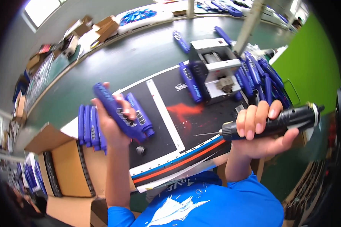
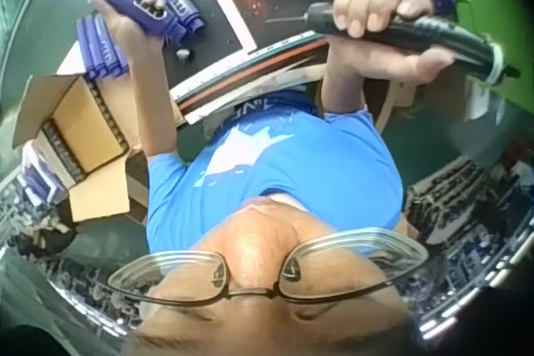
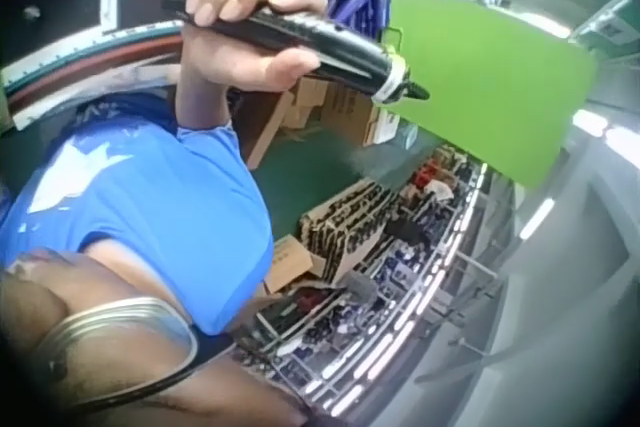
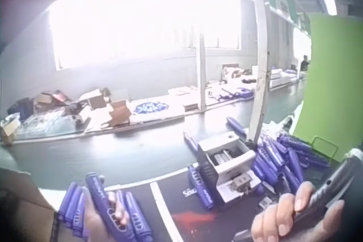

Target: The person assembles blue plastic cylindrical components by hand, securing them with screws using an electric screwdriver at a production workstation.

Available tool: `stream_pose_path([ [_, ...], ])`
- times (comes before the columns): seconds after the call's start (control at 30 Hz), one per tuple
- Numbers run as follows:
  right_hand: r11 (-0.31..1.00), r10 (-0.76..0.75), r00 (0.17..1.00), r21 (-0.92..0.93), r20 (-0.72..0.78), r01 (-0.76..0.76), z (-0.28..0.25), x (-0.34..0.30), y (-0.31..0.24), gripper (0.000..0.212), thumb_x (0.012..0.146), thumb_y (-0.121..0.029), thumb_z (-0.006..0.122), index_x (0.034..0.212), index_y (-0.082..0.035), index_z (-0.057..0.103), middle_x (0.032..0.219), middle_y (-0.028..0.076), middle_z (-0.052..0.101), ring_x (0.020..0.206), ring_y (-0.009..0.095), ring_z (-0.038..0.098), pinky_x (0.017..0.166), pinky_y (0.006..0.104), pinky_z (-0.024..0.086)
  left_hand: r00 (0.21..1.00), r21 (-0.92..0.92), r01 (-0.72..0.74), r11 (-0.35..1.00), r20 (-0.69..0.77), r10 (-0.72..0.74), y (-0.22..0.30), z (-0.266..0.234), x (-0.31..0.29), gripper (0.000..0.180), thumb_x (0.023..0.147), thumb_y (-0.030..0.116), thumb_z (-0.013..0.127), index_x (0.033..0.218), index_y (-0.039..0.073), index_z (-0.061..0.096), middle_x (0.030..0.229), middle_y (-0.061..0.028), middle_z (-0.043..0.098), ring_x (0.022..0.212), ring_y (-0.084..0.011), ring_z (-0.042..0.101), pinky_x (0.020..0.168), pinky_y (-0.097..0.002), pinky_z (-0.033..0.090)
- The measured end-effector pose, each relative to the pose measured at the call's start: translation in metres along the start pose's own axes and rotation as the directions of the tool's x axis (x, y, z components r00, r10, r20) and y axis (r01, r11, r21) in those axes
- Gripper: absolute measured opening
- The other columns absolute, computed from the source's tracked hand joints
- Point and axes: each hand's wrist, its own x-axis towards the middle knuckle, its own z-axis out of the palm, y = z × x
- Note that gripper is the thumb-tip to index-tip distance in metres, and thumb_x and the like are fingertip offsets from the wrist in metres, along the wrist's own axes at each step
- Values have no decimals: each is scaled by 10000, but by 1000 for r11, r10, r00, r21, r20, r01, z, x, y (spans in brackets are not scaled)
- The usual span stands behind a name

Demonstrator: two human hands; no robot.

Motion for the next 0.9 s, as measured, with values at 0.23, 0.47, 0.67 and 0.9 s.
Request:
stream_pose_path([
  [0.23, 991, 65, 993, 107, 95, -75, 34, -40, 44, 634, 895, -675, 599, 1061, -88, 427, 775, 78, 526, 583, 192, 552, 528, 346, 480, 986, -323, 163, 932, 75, -146, -24, -8, -33, 590, 1068, 529, 284, 1441, 83, 387, 878, -93, 554, 617, -209, 575, 502, -351, 515],
  [0.47, 996, 30, 996, 87, 85, -37, 58, -47, 50, 618, 885, -629, 655, 1044, -76, 431, 761, 68, 542, 563, 169, 571, 508, 308, 515, 993, -312, 121, 942, 37, -115, -22, -1, -42, 515, 1060, 389, 342, 1402, 8, 400, 914, -125, 585, 697, -232, 631, 588, -373, 557],
  [0.67, 998, -9, 997, 67, 75, 4, 58, -44, 44, 558, 876, -549, 699, 997, -57, 463, 736, 43, 534, 574, 140, 556, 511, 269, 497, 980, 38, 132, 991, -155, -125, -21, -2, -38, 359, 989, 223, 605, 1262, 17, 495, 949, -132, 631, 782, -180, 684, 636, -333, 584],
  [0.9, 998, -54, 989, 17, 135, 52, 56, -48, 53, 584, 891, -565, 690, 1038, -56, 444, 770, 67, 543, 600, 176, 580, 534, 308, 535, 971, 135, 79, 988, -233, -46, -27, 13, -39, 356, 968, 281, 680, 1190, 56, 518, 944, -75, 627, 700, -109, 638, 556, -239, 510],
])
